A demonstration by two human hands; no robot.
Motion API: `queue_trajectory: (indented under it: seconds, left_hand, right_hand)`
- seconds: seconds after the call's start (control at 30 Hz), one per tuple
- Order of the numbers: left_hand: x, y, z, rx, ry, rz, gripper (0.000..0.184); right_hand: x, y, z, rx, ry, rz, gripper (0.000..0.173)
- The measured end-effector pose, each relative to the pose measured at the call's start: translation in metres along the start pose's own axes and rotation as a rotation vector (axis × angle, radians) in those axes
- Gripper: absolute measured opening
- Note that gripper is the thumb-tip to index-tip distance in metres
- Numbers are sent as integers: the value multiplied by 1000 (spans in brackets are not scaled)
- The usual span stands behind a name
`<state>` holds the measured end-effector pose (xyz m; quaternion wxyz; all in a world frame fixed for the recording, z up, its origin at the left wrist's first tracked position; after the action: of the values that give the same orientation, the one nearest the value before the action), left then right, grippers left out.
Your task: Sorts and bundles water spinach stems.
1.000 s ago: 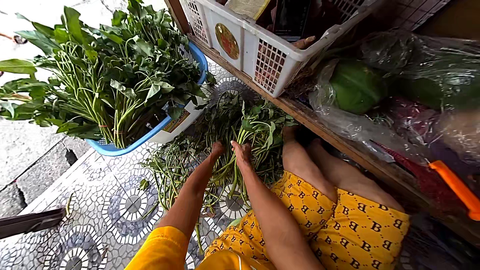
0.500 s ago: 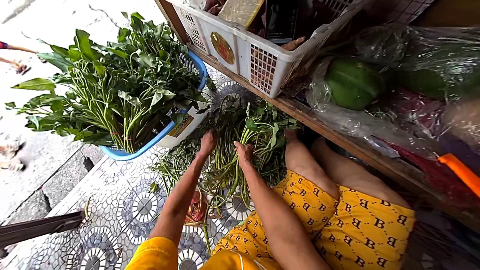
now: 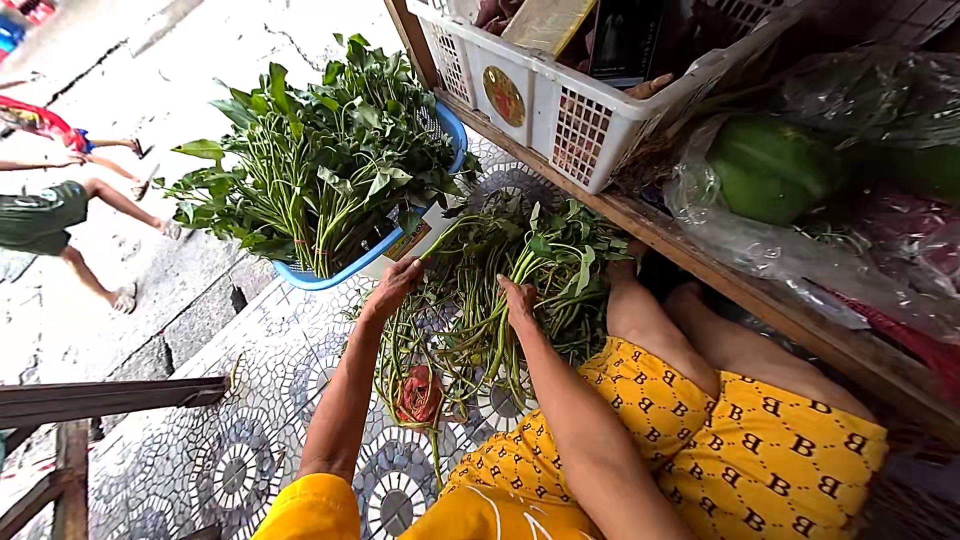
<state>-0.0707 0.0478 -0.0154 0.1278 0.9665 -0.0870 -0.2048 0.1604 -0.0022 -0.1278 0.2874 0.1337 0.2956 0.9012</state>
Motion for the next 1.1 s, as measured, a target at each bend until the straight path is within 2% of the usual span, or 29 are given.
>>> queue_trajectory:
  seconds: [0.1, 0.27, 0.37, 0.5, 0.67, 0.8, 0.97, 1.1]
  left_hand:
    - [17, 4, 8, -50, 155, 0, 32]
    - [62, 9, 6, -64, 279, -18, 33]
    - [83, 8, 8, -65, 249, -15, 34]
    - [97, 8, 19, -70, 273, -22, 28]
    - [111, 15, 25, -61, 234, 50, 30]
    - [110, 10, 23, -18, 275, -57, 27]
    - [116, 6, 22, -201, 502, -130, 21]
    - [126, 2, 22, -298, 608, -213, 23]
  right_hand:
    - [5, 6, 6, 11, -89, 106, 32]
    - [15, 15, 9, 24, -69, 276, 27]
    - [18, 19, 9, 17, -148, 296, 25]
    - [15, 15, 18, 30, -294, 296, 33]
    - [15, 7, 9, 19, -293, 285, 23]
    - [23, 7, 11, -24, -201, 329, 25]
    - [27, 13, 15, -73, -125, 331, 20]
    - [30, 16, 14, -84, -82, 314, 20]
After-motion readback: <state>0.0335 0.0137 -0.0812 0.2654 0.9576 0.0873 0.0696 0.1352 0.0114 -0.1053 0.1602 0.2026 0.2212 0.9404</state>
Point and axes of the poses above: each hand's wrist, its own y-axis away from the middle knuckle, its own x-axis out of the palm, z = x × y, the point moved 2 cm from there along -y, towards the middle knuckle, and after that the axes turned 4 degrees about -z, right-handed, at the moved point
